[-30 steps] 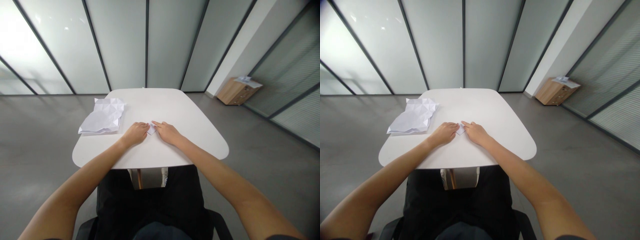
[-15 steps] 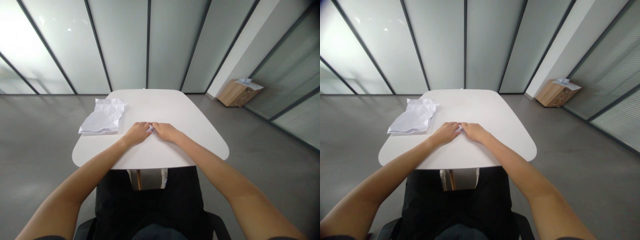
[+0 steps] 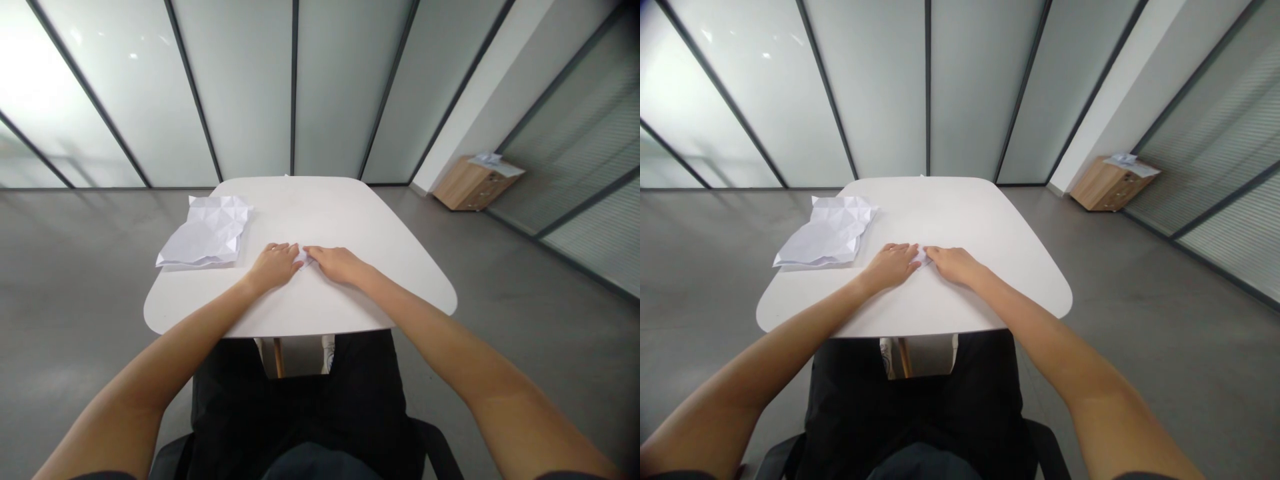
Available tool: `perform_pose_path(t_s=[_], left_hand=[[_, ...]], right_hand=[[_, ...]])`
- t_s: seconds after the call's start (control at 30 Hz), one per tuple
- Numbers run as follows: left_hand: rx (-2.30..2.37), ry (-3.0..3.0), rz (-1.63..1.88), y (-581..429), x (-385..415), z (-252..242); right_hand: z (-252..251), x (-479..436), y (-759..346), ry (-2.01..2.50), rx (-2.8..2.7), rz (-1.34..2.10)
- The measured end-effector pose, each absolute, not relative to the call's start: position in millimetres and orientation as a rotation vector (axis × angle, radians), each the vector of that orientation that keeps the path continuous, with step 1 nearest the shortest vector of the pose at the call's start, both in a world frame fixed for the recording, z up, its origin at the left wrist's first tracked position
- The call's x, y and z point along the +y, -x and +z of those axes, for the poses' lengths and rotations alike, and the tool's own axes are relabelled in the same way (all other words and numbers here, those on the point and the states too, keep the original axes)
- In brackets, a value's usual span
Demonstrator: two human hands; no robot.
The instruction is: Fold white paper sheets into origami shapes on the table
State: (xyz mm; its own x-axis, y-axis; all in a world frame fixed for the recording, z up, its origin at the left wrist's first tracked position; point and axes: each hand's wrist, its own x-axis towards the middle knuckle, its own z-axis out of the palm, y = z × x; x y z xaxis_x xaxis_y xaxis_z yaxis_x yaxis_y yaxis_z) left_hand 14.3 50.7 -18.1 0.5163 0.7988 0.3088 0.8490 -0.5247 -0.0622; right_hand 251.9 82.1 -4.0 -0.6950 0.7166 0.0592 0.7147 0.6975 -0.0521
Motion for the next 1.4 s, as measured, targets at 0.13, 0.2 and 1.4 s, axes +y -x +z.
perform_pose_path(t_s=[0.13, 0.2, 1.4], left_hand=[[-1.395, 2.545, -0.383, -15, 51, -21], [-1.393, 2.543, -0.397, -14, 51, -22], [-1.448, 2.58, -0.383, 3, 42, -4]], right_hand=[[-6, 79, -264, 1.147, -2.826, 0.061], [-8, 76, -270, 1.147, -2.819, 0.071], [-4, 87, -231, 1.262, -2.766, 0.072]])
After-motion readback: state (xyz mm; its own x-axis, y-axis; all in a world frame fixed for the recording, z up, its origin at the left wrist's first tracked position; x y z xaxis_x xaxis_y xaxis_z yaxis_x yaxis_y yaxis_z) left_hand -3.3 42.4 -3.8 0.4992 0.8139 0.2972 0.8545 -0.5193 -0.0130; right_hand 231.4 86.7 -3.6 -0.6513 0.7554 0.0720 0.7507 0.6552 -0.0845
